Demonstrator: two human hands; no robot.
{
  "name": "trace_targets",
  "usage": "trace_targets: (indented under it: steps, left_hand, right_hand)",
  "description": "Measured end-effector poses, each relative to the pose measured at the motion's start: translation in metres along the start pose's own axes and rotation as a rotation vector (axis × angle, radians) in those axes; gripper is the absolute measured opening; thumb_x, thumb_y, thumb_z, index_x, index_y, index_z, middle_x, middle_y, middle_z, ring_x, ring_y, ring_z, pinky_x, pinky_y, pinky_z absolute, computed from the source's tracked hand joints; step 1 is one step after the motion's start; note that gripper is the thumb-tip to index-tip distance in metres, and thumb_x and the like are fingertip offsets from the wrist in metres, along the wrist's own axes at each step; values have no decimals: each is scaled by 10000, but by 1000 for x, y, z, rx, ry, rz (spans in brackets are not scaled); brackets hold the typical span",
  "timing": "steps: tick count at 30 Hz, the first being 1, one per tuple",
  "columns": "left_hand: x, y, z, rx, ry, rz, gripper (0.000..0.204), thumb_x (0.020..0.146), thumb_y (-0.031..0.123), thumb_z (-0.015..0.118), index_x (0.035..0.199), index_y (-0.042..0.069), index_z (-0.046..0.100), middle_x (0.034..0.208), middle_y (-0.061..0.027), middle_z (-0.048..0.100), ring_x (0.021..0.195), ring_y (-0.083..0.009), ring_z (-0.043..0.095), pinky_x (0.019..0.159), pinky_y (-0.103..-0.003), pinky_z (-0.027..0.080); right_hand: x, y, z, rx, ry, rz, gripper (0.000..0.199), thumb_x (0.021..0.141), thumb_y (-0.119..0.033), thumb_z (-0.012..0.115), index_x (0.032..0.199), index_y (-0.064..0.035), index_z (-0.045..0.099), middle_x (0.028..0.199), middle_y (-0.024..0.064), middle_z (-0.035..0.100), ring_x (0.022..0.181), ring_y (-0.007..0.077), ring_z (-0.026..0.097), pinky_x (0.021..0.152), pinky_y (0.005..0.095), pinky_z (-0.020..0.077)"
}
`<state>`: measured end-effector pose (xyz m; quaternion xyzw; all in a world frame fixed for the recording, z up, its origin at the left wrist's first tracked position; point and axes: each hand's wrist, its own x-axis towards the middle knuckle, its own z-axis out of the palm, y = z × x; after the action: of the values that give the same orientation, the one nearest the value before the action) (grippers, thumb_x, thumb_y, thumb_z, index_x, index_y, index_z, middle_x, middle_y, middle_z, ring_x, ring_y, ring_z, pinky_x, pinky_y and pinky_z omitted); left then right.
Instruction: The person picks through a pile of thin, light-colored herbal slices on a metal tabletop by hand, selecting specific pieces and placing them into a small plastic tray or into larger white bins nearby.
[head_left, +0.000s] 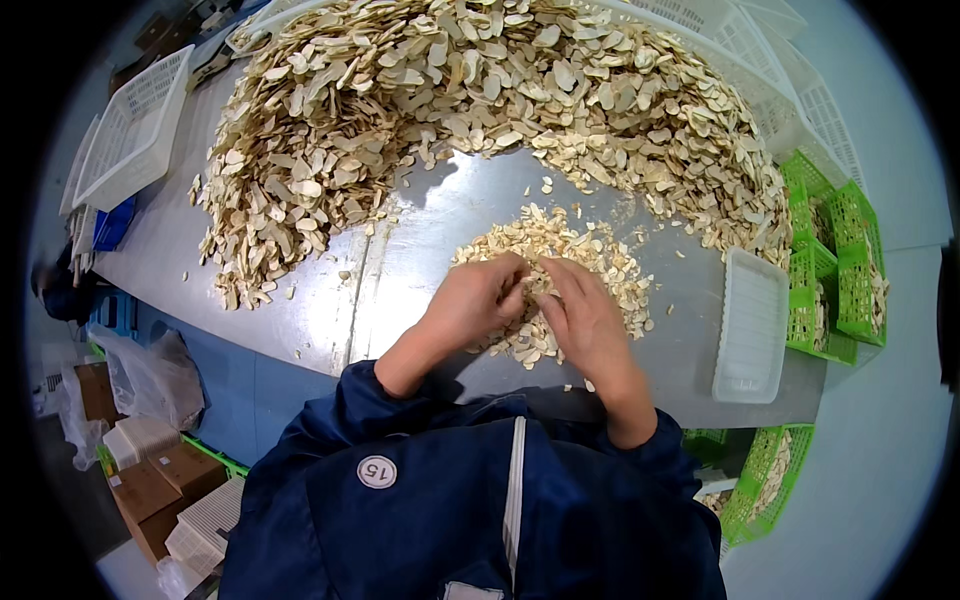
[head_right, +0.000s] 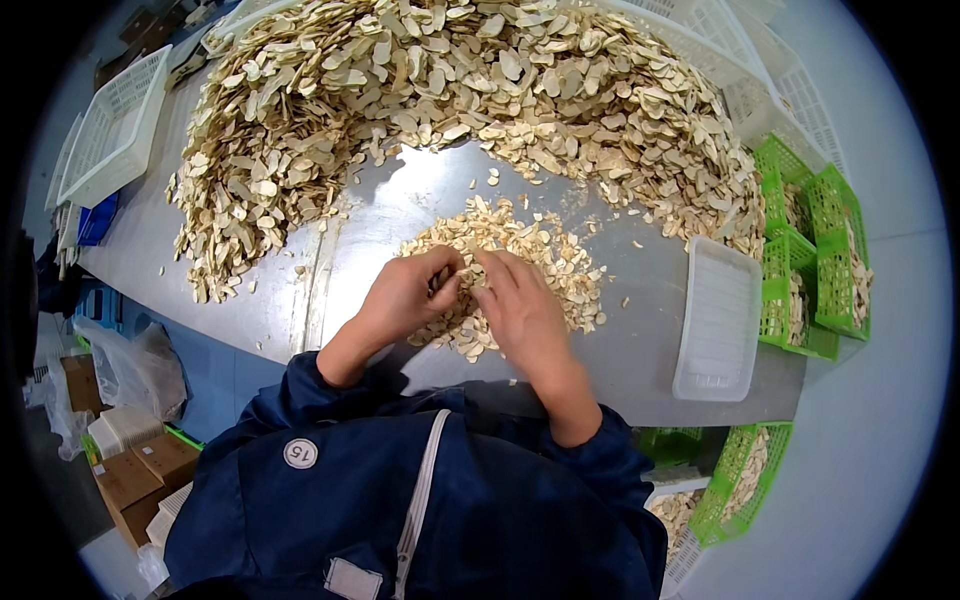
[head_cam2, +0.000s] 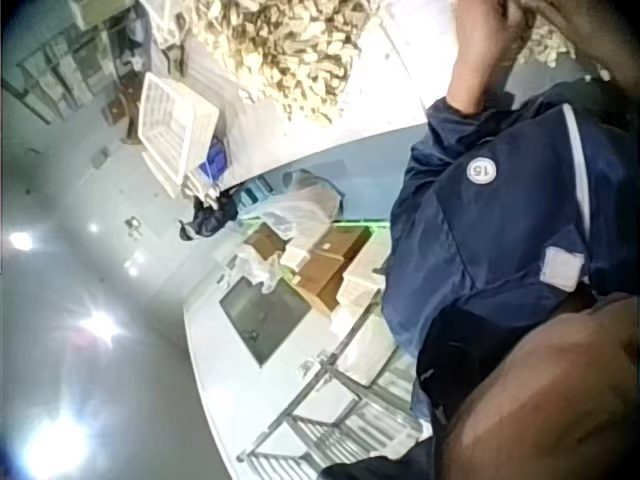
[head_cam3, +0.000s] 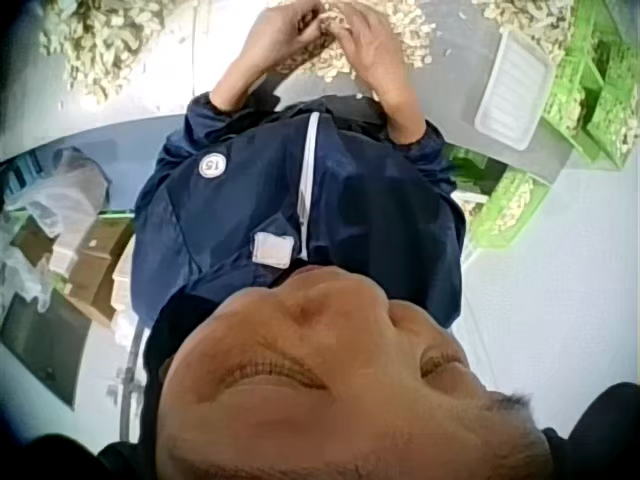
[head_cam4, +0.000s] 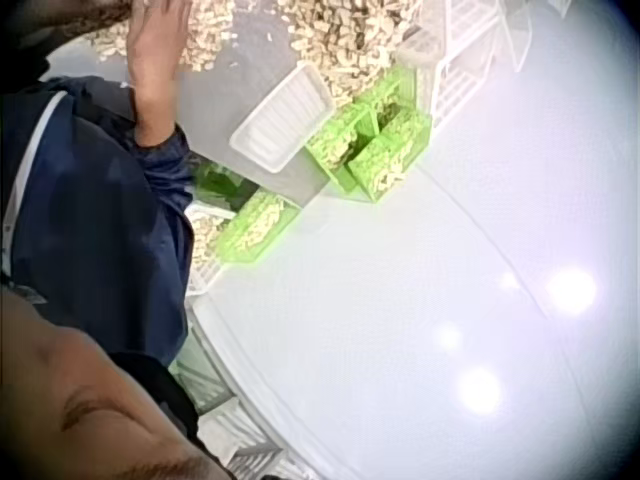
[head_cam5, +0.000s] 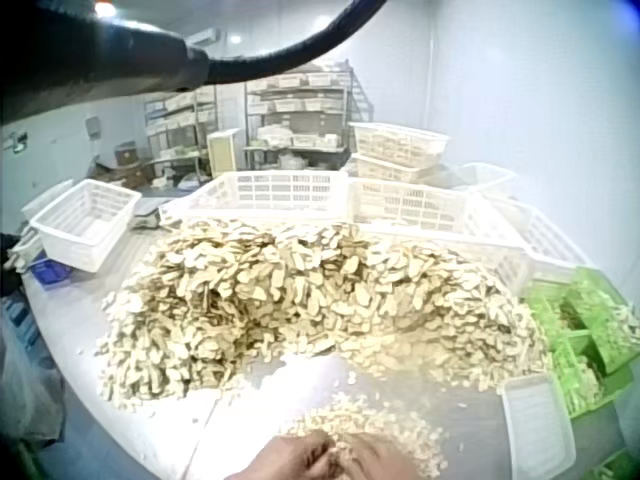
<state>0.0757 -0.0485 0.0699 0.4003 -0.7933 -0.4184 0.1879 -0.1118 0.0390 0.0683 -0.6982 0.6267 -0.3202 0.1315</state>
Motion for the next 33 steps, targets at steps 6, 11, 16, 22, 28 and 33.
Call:
trace_targets:
  steps: [6, 11, 16, 22, 28, 33]
  left_hand:
    - [-1, 2, 7, 77, 70, 100, 133, 980, 155, 647, 1050, 42, 659, 827, -205, 687, 760, -425, 679, 680, -470, 547]
    - [-9, -6, -12, -187, 45, 12, 229, 1034, 22, 564, 1246, 28, 650, 939, -133, 723, 745, -230, 707, 687, -358, 569]
    - [-18, -16, -26, -233, -2, -54, 299, 1043, -41, 487, 1321, -28, 597, 1046, -90, 734, 763, -154, 706, 735, -319, 584]
    - [-23, -14, -23, -38, -31, -140, 293, 955, -59, 588, 1191, 53, 720, 1019, -140, 743, 835, -192, 748, 786, -338, 585]
    - [-18, -18, -17, 198, 210, 235, 315, 937, 3, 680, 1234, 96, 727, 1196, -116, 732, 1049, -357, 709, 889, -416, 584]
    - [-21, -28, -24, 211, 193, 147, 332, 928, 59, 725, 1255, 112, 727, 1227, -107, 713, 1086, -340, 692, 891, -414, 580]
  right_hand:
    - [7, -4, 9, -26, 41, 7, 197, 965, -158, 711, 1137, -62, 705, 910, 139, 718, 861, 338, 709, 767, 447, 576]
    - [5, 19, -7, -212, 42, 24, 238, 937, -156, 727, 1170, -114, 742, 1133, 84, 708, 1043, 312, 668, 864, 435, 570]
    - [6, 22, 4, -279, -64, -112, 254, 925, -170, 739, 1175, -127, 739, 1204, 50, 689, 1091, 299, 641, 902, 443, 558]
    - [4, 34, 7, -231, -86, -2, 202, 936, -192, 737, 1124, -120, 711, 1203, 34, 687, 1133, 277, 630, 919, 426, 552]
    - [6, 26, 8, -277, -22, -106, 169, 942, -190, 732, 1084, -110, 688, 1132, 58, 706, 1101, 290, 643, 956, 425, 533]
    - [4, 31, 6, -176, -15, -41, 156, 966, -178, 705, 1096, -95, 679, 1090, 100, 724, 1045, 326, 665, 909, 452, 538]
